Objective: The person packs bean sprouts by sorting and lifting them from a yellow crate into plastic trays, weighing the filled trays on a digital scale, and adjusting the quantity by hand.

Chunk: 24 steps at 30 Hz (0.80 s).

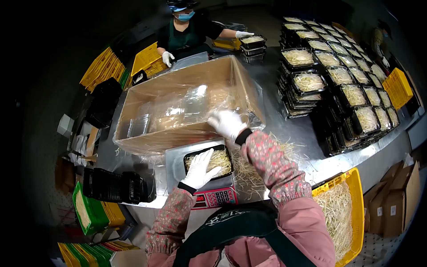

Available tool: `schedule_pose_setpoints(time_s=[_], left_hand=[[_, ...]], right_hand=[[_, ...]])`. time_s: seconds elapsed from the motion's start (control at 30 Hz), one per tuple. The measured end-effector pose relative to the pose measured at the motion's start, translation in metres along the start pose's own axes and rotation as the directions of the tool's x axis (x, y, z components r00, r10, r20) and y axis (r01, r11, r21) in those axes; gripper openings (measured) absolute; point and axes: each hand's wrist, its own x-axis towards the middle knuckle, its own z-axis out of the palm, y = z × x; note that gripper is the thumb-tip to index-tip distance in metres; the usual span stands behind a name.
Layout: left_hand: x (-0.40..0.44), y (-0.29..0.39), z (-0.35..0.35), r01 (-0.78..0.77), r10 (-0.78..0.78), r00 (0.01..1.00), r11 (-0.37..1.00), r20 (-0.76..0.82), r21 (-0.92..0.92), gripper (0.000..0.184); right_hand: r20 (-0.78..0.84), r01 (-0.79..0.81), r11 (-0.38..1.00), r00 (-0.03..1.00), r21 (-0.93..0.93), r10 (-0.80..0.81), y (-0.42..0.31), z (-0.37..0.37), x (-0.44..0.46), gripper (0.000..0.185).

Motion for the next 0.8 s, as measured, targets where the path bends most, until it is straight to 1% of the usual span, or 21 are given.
schedule_pose_setpoints(time_s=[0.03,0.1,0.13,0.17,0.2,0.23,0.27,0.3,0.33,0.37,0.4,0.47,0.5,0.53,0.57,0.6,0.63,0.7,0.73,0.77,0.8], left_hand=[[-0.001,0.005,-0.008,0.012,-0.012,1.000,1.000,-0.007,0.002,0.075],[-0.005,0.013,-0.020,0.066,-0.081,0.993,0.983,-0.081,-0.172,0.070],[-0.008,0.014,-0.024,0.065,-0.097,0.985,0.975,-0.140,-0.214,0.065],[-0.013,0.013,-0.026,0.027,-0.086,0.965,0.972,-0.247,-0.233,0.054],[-0.018,0.013,-0.029,0.015,-0.116,0.944,0.951,-0.310,-0.310,0.049],[-0.022,0.018,-0.039,-0.005,-0.148,0.917,0.923,-0.370,-0.384,0.044],[-0.027,0.022,-0.054,0.013,-0.147,0.902,0.949,-0.407,-0.315,0.039],[-0.034,0.004,-0.047,-0.023,-0.143,0.868,0.945,-0.476,-0.326,0.035],[-0.041,0.000,-0.049,0.001,-0.296,0.835,0.844,-0.465,-0.536,0.034],[-0.045,-0.003,-0.052,0.010,-0.442,0.794,0.696,-0.418,-0.718,0.035],[-0.050,-0.004,-0.060,-0.007,-0.512,0.771,0.589,-0.379,-0.808,0.041],[-0.054,-0.006,-0.081,-0.053,-0.643,0.726,0.303,-0.245,-0.952,0.060],[-0.053,-0.008,-0.089,-0.067,-0.658,0.738,0.149,-0.149,-0.987,0.075],[-0.055,-0.014,-0.098,-0.064,-0.616,0.785,0.021,-0.064,-0.998,0.078],[-0.055,-0.018,-0.105,-0.053,-0.558,0.829,-0.108,0.016,-0.993,0.083],[-0.051,-0.015,-0.110,-0.037,-0.551,0.834,-0.136,0.044,-0.990,0.088],[-0.048,-0.009,-0.118,-0.037,-0.547,0.836,-0.133,0.042,-0.990,0.088],[-0.044,0.002,-0.131,0.014,-0.525,0.839,-0.241,0.142,-0.970,0.085],[-0.044,-0.004,-0.124,-0.063,-0.493,0.866,-0.274,0.084,-0.960,0.077],[-0.047,-0.006,-0.117,-0.060,-0.486,0.870,-0.274,0.085,-0.960,0.077],[-0.049,-0.003,-0.110,0.003,-0.516,0.856,-0.009,0.007,-1.000,0.072]], right_hand=[[-0.117,-0.041,0.997,0.993,-0.060,0.033,0.020,0.000,0.020,0.041],[-0.152,-0.116,0.953,0.986,-0.281,0.075,0.083,0.019,0.052,0.036],[0.024,-0.211,0.925,0.973,-0.314,0.230,0.093,0.016,0.060,0.033],[0.193,-0.295,0.882,0.904,-0.367,0.383,0.097,0.017,0.064,0.031],[0.213,-0.390,0.863,0.858,-0.320,0.467,0.096,0.019,0.065,0.027],[0.222,-0.384,0.867,0.859,-0.318,0.462,0.095,0.018,0.065,0.027],[0.205,-0.357,0.901,0.889,-0.247,0.409,0.097,0.015,0.064,0.027],[0.187,-0.328,0.928,0.915,-0.175,0.359,0.096,0.012,0.060,0.027],[0.086,-0.298,0.938,0.945,-0.177,0.316,0.084,0.000,0.055,0.027],[-0.038,-0.264,0.937,0.964,-0.229,0.262,0.080,-0.005,0.056,0.026],[-0.133,-0.170,0.968,0.980,-0.187,0.147,0.088,-0.008,0.059,0.024],[-0.332,0.112,0.986,0.941,0.127,-0.064,0.053,-0.039,0.050,0.016],[-0.316,0.177,0.869,0.948,0.462,-0.026,0.038,-0.044,0.045,0.013],[-0.289,0.328,0.796,0.936,0.508,-0.202,0.003,-0.069,0.032,0.012],[-0.196,0.398,0.806,0.917,0.439,-0.346,-0.036,-0.095,0.015,0.016],[-0.141,0.439,0.735,0.890,0.516,-0.433,-0.052,-0.098,-0.001,0.017],[0.011,0.452,0.725,0.845,0.520,-0.535,-0.073,-0.112,-0.016,0.017],[0.127,0.482,0.661,0.746,0.575,-0.654,-0.075,-0.100,-0.034,0.020],[0.163,0.416,0.661,0.758,0.624,-0.631,-0.071,-0.096,-0.043,0.020],[0.201,0.348,0.659,0.767,0.667,-0.609,-0.064,-0.092,-0.053,0.020],[0.194,0.335,0.678,0.792,0.655,-0.579,-0.056,-0.086,-0.062,0.020]])
